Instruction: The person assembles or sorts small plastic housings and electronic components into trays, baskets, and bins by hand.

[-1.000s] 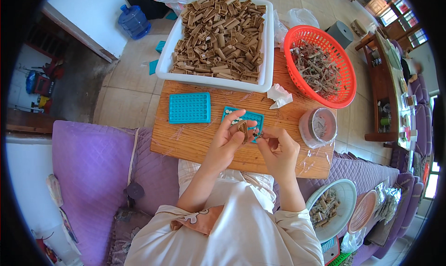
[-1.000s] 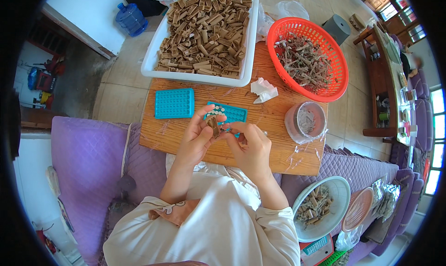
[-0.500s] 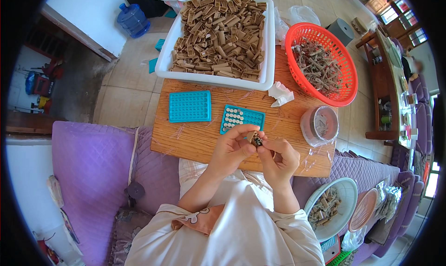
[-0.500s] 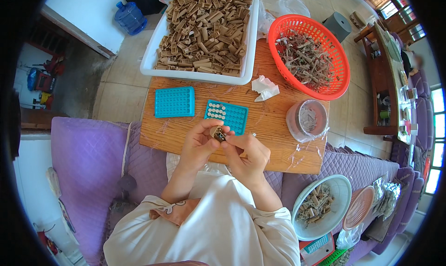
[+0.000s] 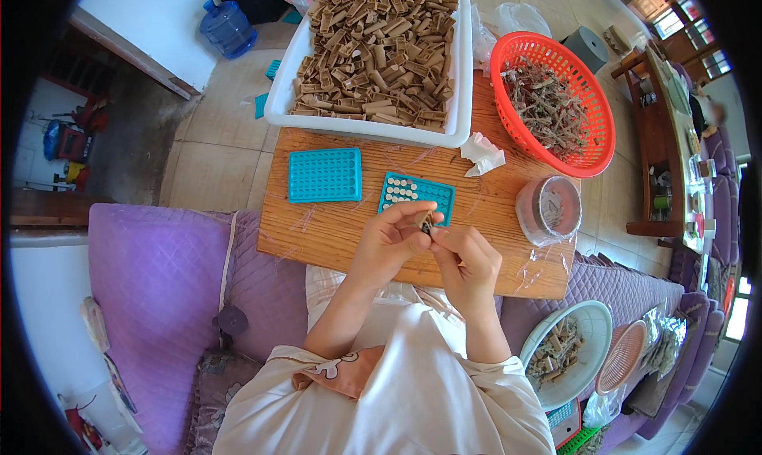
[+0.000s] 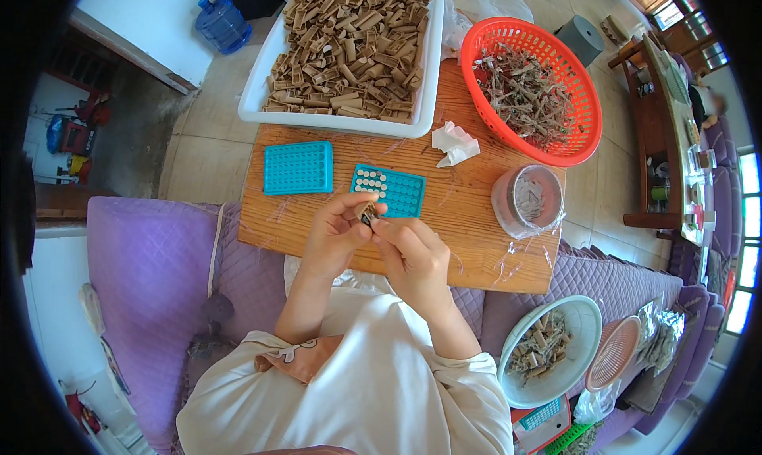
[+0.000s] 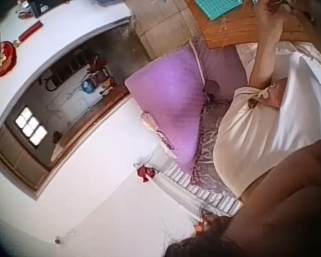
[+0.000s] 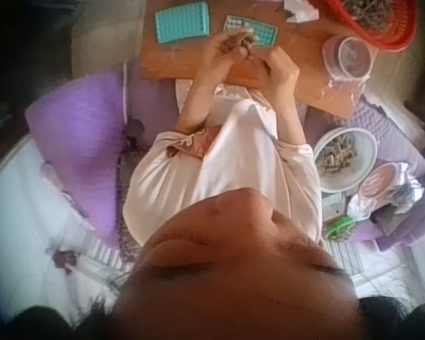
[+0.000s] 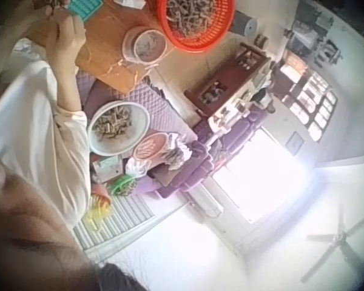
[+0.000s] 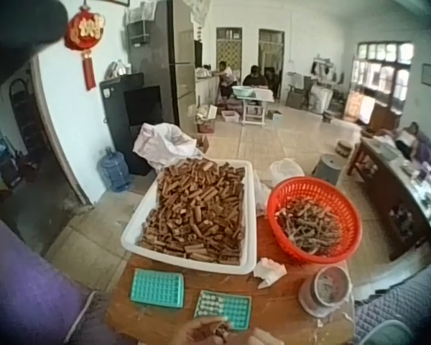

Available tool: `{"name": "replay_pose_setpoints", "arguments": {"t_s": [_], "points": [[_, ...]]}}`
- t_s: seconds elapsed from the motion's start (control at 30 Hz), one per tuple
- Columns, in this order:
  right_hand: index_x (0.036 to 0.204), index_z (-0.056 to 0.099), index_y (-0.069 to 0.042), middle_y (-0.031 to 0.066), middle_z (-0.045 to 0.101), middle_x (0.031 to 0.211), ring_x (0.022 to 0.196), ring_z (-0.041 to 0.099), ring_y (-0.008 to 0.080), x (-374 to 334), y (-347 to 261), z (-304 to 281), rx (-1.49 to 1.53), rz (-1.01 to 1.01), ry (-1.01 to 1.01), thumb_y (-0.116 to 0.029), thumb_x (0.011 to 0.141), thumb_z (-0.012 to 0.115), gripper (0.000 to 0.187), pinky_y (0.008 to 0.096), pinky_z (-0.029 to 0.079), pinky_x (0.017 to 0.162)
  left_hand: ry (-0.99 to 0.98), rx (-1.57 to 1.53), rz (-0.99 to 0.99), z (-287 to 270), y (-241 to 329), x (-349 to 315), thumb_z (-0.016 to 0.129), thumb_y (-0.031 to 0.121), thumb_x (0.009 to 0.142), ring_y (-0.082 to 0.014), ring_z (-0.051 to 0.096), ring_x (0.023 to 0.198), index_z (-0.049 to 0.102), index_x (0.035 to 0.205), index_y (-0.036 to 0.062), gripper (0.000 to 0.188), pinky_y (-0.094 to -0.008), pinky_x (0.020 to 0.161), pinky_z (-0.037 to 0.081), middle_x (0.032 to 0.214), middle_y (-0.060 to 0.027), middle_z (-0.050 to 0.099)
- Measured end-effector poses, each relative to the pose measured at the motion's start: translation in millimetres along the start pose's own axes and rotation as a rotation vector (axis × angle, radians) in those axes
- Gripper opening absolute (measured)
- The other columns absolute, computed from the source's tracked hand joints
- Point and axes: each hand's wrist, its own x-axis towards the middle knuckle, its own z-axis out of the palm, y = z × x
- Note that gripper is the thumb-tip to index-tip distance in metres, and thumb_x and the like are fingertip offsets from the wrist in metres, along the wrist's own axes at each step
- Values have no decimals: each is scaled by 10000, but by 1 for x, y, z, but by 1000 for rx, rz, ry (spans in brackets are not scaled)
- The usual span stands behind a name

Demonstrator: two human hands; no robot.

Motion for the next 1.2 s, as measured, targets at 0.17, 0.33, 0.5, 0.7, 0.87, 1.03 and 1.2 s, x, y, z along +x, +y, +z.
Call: {"name": "replay_pose_setpoints", "arguments": {"t_s": [0.17, 0.33, 0.5, 0.7, 0.87, 1.03, 1.2], "points": [[870, 607, -11, 74, 503, 789, 600, 517, 130, -2, 0, 5, 1, 102, -54, 52, 724, 605, 159, 220, 417, 487, 103, -48, -105, 4, 0, -1, 606, 156, 801, -123, 557, 894, 469, 1154, 7, 407, -240, 720, 496, 1028, -102, 566], [880, 580, -13, 56, 481, 782, 587, 470, 97, -17, 17, 20, 174, 283, 124, 70, 752, 554, 155, 206, 380, 480, 193, 36, -51, 8, 2, 0, 537, 163, 846, -84, 559, 841, 463, 1146, 20, 340, -166, 549, 471, 1012, -103, 573], [868, 544, -7, 52, 471, 801, 603, 474, 85, -21, 16, 30, 300, 323, 163, 86, 757, 535, 146, 191, 382, 476, 181, 32, -15, 2, 1, -3, 534, 174, 848, -82, 575, 785, 458, 1135, 24, 332, -147, 442, 410, 1015, -108, 572], [881, 537, -8, 42, 460, 798, 624, 467, 68, -17, 8, 34, 379, 326, 275, 102, 746, 545, 174, 179, 384, 469, 264, 22, 24, 12, 4, -2, 521, 165, 855, -75, 569, 733, 450, 1131, 39, 311, -144, 431, 399, 1015, -104, 564], [917, 518, -3, 53, 452, 822, 645, 477, 83, -22, 13, 34, 294, 310, 176, 106, 752, 527, 198, 185, 410, 510, 255, -36, 36, 7, 0, -5, 523, 179, 856, -117, 598, 811, 442, 1135, 48, 319, -142, 412, 391, 1019, -102, 557], [1012, 481, -7, 79, 443, 891, 656, 498, 112, -25, 14, 35, 296, 256, 152, 124, 750, 489, 293, 201, 426, 539, 217, -424, -147, 4, 0, -4, 498, 195, 867, -209, 583, 930, 416, 1148, 57, 323, -234, 611, 541, 1044, -103, 545], [1091, 446, -6, 140, 436, 1103, 837, 537, 170, -21, 7, 20, 175, 274, 69, 153, 700, 465, 422, 223, 446, 562, 64, -646, -290, -4, -2, -1, 495, 198, 865, -264, 555, 988, 412, 1153, 62, 329, -365, 817, 500, 1048, -98, 552]]}}
